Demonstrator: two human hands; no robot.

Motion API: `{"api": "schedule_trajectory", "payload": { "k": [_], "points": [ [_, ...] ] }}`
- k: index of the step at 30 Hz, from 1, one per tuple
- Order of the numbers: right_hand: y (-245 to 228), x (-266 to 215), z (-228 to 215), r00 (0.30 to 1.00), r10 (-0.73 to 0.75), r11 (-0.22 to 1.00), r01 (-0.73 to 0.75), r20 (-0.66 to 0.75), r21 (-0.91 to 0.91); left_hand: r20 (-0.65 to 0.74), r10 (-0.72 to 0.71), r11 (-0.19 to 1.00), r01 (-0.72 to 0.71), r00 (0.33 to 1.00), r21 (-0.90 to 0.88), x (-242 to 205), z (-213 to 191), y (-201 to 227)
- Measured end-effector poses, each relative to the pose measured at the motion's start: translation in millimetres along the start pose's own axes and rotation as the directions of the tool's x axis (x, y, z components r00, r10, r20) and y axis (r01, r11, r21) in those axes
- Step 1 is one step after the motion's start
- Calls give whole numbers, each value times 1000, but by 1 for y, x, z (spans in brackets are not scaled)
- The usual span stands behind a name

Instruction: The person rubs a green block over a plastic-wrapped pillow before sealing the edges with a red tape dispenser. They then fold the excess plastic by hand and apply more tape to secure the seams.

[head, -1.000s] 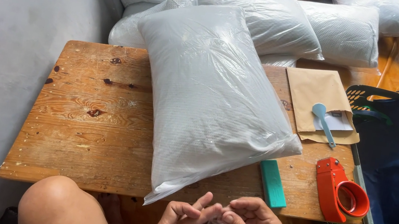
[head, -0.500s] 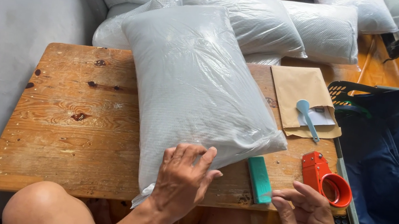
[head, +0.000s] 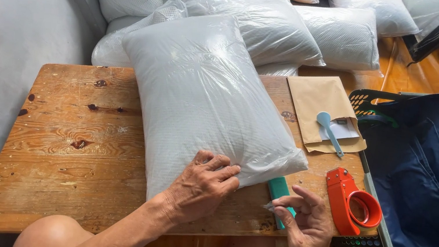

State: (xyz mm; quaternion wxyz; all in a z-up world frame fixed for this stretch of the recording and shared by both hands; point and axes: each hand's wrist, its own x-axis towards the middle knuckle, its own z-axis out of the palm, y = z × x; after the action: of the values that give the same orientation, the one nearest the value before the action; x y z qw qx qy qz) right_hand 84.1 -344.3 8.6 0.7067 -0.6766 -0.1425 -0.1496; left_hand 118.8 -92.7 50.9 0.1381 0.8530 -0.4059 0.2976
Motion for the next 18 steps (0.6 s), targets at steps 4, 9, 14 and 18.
{"api": "schedule_trajectory", "payload": {
  "k": [4, 9, 14, 18],
  "points": [
    [2, 17, 5, 992, -88, 990, 77, 90, 121, -1, -51, 996, 51, 999, -78, -7, 5, -7],
    [-4, 30, 15, 976, -98, 992, 81, 194, 95, 38, -147, 961, 152, 988, -232, -10, 0, -4],
    [-12, 34, 29, 976, -78, 996, 84, 204, -20, 28, -175, 963, 177, 984, -201, -14, 8, -7],
    [-8, 34, 28, 985, -65, 997, 69, 161, -20, 85, -242, 960, 251, 967, -121, -7, -2, 6]
  ]
}}
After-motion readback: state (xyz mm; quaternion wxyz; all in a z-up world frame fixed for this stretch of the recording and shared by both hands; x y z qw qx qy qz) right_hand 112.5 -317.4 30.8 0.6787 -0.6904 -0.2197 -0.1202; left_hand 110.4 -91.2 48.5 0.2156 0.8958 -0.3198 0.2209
